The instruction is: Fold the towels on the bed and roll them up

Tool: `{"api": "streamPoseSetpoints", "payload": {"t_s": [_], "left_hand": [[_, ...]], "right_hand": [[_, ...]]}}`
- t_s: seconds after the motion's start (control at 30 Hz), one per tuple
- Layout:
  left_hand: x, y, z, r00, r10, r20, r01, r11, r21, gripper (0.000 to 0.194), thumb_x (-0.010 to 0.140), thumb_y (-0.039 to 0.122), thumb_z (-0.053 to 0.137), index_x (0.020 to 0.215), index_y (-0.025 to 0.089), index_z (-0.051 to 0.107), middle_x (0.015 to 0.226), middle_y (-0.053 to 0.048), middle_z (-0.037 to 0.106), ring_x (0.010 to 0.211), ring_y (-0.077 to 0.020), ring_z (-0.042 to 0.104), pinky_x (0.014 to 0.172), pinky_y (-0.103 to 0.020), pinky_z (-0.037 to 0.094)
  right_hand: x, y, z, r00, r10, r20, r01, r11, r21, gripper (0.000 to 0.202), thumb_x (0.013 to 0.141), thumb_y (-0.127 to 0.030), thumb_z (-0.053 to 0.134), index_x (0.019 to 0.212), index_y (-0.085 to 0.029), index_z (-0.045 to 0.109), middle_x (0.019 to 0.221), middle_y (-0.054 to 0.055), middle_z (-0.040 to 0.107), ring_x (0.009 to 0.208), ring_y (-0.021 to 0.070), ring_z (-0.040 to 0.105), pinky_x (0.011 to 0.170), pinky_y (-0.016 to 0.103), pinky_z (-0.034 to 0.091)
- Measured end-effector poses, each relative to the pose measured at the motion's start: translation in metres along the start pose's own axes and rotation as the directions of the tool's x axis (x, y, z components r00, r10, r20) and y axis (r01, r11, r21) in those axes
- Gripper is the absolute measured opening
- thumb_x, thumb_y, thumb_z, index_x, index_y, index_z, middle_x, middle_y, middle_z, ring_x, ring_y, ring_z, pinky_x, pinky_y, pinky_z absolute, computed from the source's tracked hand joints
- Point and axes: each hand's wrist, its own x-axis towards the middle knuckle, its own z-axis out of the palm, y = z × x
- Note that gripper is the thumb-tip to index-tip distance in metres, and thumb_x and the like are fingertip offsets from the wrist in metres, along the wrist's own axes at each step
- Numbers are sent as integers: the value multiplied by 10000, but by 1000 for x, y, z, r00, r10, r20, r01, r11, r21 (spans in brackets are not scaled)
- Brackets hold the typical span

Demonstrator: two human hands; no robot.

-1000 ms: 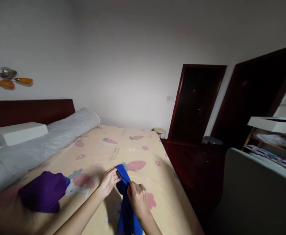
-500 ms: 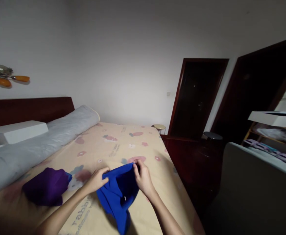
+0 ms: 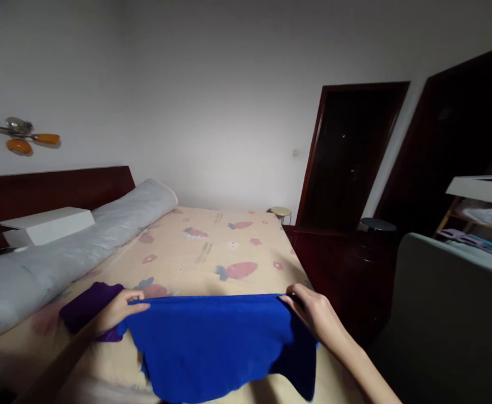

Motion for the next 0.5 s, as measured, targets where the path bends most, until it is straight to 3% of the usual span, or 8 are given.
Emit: {"api": "streamPoseSetpoints", "payload": {"t_s": [0.1,0.2,0.27,0.37,0.5], "left_hand": [[4,7,-17,998,62,20,-63,995,71,369,624,541,699,555,215,542,576,32,524,638,-164,490,620,-273,408],[5,13,-30,995,97,-32,-93,988,121,349,632,524,680,562,214,537,581,39,519,655,-160,485,643,-264,401],[4,17,-41,993,92,-68,-80,984,159,339,625,511,677,562,217,522,572,52,505,648,-153,477,643,-254,393],[3,17,-59,997,68,-40,-58,976,209,304,602,491,685,592,220,548,587,60,532,663,-156,493,645,-240,392],[7,5,-72,996,47,72,-63,967,247,268,615,478,681,678,218,663,706,26,659,774,-199,582,732,-251,423]], "right_hand": [[-14,14,-2,967,141,213,-163,982,91,348,824,-563,626,754,-222,632,679,-8,631,607,138,559,580,237,438],[-25,31,-8,890,165,425,-224,970,94,358,692,-554,750,683,-208,662,657,1,636,621,152,556,578,238,426],[-30,44,-18,842,215,495,-275,960,51,339,678,-531,755,635,-205,673,643,15,638,615,161,554,571,244,423],[-35,63,-39,811,281,514,-366,928,71,343,726,-548,693,664,-211,702,694,47,671,679,201,596,622,268,464],[-39,82,-54,853,342,394,-420,898,129,393,725,-617,657,719,-226,702,764,73,690,739,226,617,686,292,496]]}}
